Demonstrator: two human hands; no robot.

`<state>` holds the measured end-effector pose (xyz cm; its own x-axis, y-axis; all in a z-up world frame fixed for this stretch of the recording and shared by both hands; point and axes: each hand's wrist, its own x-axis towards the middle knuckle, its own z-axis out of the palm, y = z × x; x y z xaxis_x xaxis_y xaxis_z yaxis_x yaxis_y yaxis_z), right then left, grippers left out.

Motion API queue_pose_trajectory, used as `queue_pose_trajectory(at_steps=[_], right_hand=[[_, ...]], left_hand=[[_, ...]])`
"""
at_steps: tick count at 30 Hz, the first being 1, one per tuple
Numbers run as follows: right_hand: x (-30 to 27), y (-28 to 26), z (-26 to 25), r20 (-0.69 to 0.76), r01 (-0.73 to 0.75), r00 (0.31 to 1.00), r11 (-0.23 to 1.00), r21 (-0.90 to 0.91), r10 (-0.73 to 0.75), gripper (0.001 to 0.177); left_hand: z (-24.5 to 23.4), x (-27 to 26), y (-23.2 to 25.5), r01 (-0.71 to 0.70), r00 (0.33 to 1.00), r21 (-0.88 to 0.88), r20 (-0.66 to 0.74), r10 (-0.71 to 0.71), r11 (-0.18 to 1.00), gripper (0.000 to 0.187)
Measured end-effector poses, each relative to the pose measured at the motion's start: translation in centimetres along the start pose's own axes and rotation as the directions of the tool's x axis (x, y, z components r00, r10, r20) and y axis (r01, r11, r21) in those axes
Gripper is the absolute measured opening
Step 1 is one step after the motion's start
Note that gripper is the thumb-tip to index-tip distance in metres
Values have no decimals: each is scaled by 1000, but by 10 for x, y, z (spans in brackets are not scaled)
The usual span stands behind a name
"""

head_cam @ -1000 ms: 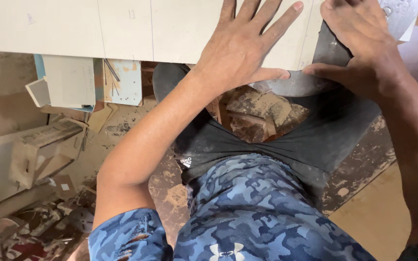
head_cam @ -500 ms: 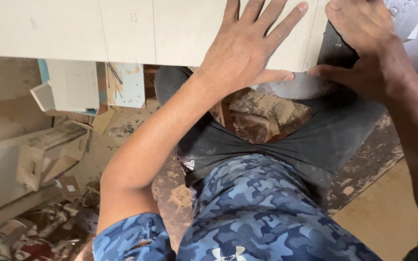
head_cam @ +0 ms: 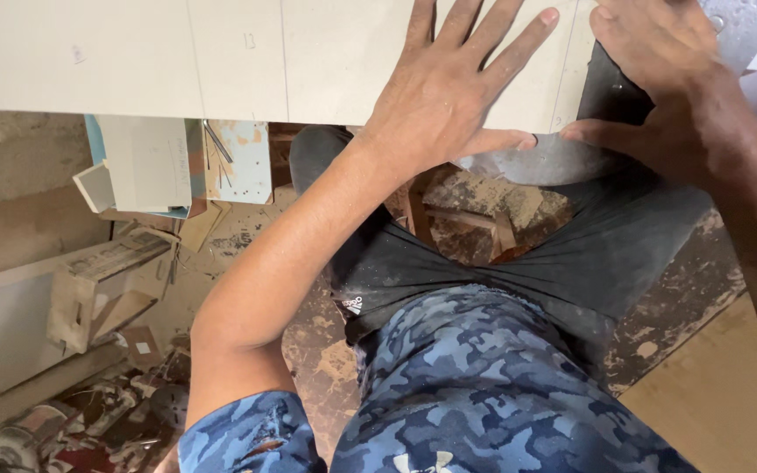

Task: The person smooths the edges of a rectangular wooden plank using a sanding block against a curved metal surface. The person repeatedly rubs the plank's edges and flips it to work on different sides.

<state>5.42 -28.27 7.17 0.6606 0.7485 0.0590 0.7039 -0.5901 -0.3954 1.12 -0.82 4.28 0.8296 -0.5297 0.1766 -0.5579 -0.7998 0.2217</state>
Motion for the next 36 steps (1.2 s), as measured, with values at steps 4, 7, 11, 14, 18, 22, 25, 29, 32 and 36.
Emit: queue_pose_trajectory(at_steps=[4,7,11,14,18,22,25,29,32,36], right_hand=[[-5,4,6,-24,29,999,998,-55,-30,92],[-6,2,8,-39,30,999,996,-79,-33,93],[-3,5,5,-45,70,997,998,7,-69,90],[2,9,2,-27,103,994,994,-43,-104,89],[4,9,-1,-9,100,995,995,15,-100,88],[7,6,0,-15,74,997,997,12,-74,88],[5,7,1,-1,56,998,998,26,-56,88],[6,14,2,-37,144,989,989,-19,-144,89],[3,15,3,10,-10,1000,998,60,9,87],[2,11,2,9,18,1000,1000,-25,-18,89]], left_hand=[[5,1,-1,10,1000,-57,17,-9,998,106],[10,1,-3,8,1000,-68,3,-8,998,108],[16,1,-4,-9,998,-37,-70,6,999,108],[19,2,-4,5,998,-52,-64,-8,999,108],[19,2,-4,7,997,-86,-76,-14,996,109],[17,4,-7,2,996,-45,-88,-6,999,109],[19,5,-5,5,996,-77,-87,-12,997,109],[19,6,-6,14,997,-60,-70,-18,998,110],[19,8,-5,15,998,-44,-61,-18,999,108],[14,9,-2,-11,999,33,-52,13,999,105]])
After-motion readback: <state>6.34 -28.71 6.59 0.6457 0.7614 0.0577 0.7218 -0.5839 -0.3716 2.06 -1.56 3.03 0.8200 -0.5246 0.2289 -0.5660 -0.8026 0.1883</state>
